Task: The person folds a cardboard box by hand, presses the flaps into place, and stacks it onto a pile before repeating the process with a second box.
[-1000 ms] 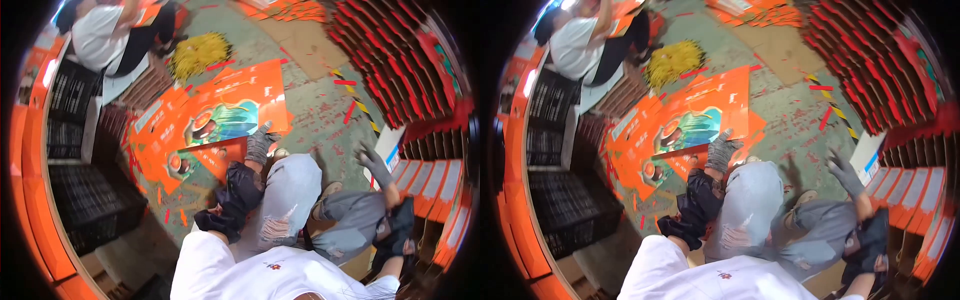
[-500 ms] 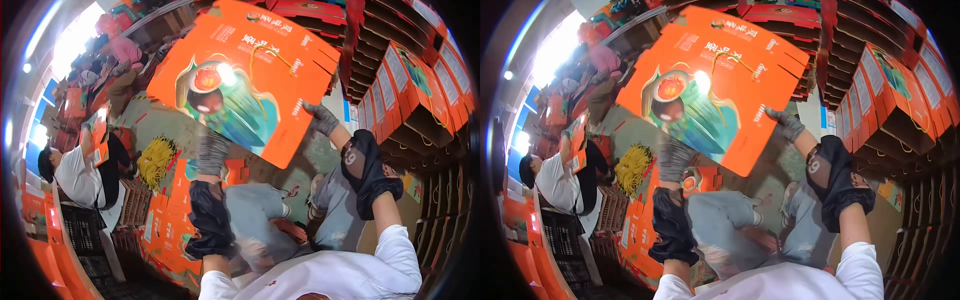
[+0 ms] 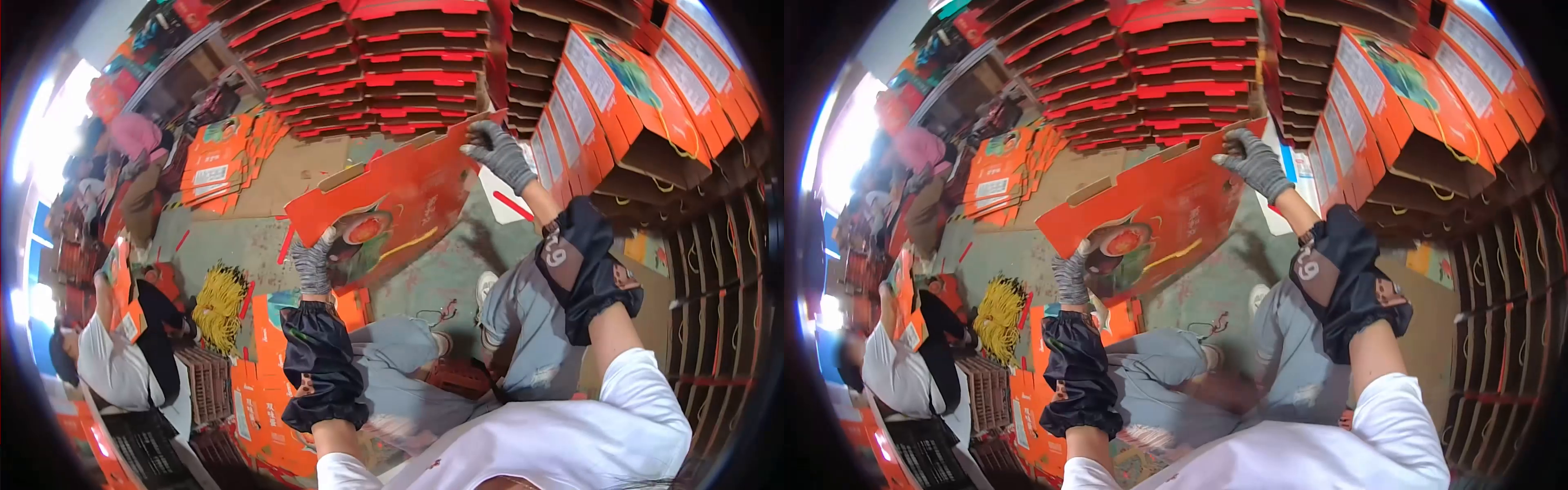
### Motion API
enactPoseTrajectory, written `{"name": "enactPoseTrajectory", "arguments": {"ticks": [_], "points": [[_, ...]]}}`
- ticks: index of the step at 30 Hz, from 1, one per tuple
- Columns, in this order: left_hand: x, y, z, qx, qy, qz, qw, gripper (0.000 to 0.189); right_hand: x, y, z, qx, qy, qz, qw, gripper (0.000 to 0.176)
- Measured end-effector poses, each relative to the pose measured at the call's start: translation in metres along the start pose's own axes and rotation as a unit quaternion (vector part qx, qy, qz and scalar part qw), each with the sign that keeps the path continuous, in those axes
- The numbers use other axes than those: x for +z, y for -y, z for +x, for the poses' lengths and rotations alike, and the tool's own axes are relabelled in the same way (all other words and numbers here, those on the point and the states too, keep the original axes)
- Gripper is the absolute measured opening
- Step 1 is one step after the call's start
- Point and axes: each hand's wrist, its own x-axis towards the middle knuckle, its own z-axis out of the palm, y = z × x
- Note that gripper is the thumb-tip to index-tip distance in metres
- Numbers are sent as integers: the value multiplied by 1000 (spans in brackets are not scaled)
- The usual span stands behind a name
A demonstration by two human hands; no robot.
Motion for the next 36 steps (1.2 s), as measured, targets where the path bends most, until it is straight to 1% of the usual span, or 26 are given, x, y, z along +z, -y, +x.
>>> {"name": "enactPoseTrajectory", "arguments": {"ticks": [1,2,4,7,8,9,10,11,12,13,14,15,16,17,18,19,20,21,22,23,25,26,29,32,33,36], "points": [[3,4,-3,-39,16,4,999,54,2,-5,0,32,16,37,999,47],[1,12,-4,-58,14,-3,998,55,4,-4,-2,62,35,73,995,48],[-3,31,0,-87,0,-17,996,56,4,-17,7,58,0,106,993,51],[8,5,-15,-155,-9,-24,988,55,-7,10,5,79,61,-1,995,51],[6,10,-18,-152,17,-4,988,54,-8,9,4,92,87,-42,991,52],[3,17,-18,-146,44,16,988,54,-12,2,2,91,134,-106,981,62],[-8,42,-7,-129,91,75,985,50,-11,-6,-2,70,172,-151,971,65],[-12,48,2,-107,136,131,976,47,-10,-13,-5,48,209,-197,957,68],[-16,56,-2,-110,92,87,986,45,-10,-20,-8,27,245,-242,939,70],[-9,33,-13,-111,48,42,992,43,-8,-16,-15,16,220,-243,945,70],[-3,20,-20,-112,2,-3,994,41,-8,-4,-18,18,254,-276,927,66],[-21,47,0,-60,55,-53,995,35,-8,8,-17,19,287,-307,907,63],[-20,40,2,-41,62,-60,995,36,-6,29,-18,20,320,-337,885,59],[-20,21,2,-22,70,-69,995,36,-2,53,-28,-21,318,-384,867,49],[-20,-4,1,-5,78,-75,994,37,6,51,-35,-88,315,-452,830,44],[-8,-36,-6,20,80,-31,996,33,16,60,-46,-122,305,-500,801,42],[-1,-55,-12,73,95,219,968,33,28,74,-56,-155,293,-547,769,41],[3,-70,-17,124,106,453,877,34,38,87,-63,-134,319,-511,787,41],[10,-78,-22,170,110,656,727,34,47,100,-68,-112,343,-474,803,42],[24,-81,-30,218,123,714,653,36,55,107,-73,-91,369,-437,815,43],[50,-69,-39,207,148,546,798,37,73,111,-86,-156,383,-483,772,40],[62,-64,-39,199,155,452,855,37,81,110,-91,-190,388,-504,749,39],[91,-59,-31,141,256,538,791,36,113,85,-106,-250,319,-429,807,39],[105,-63,-17,45,302,588,749,37,110,87,-96,-227,335,-428,808,37],[101,-60,-15,61,265,587,763,36,109,88,-93,-220,370,-437,789,40],[82,-59,2,85,231,613,751,35,97,110,-88,-168,378,-462,785,40]]}}
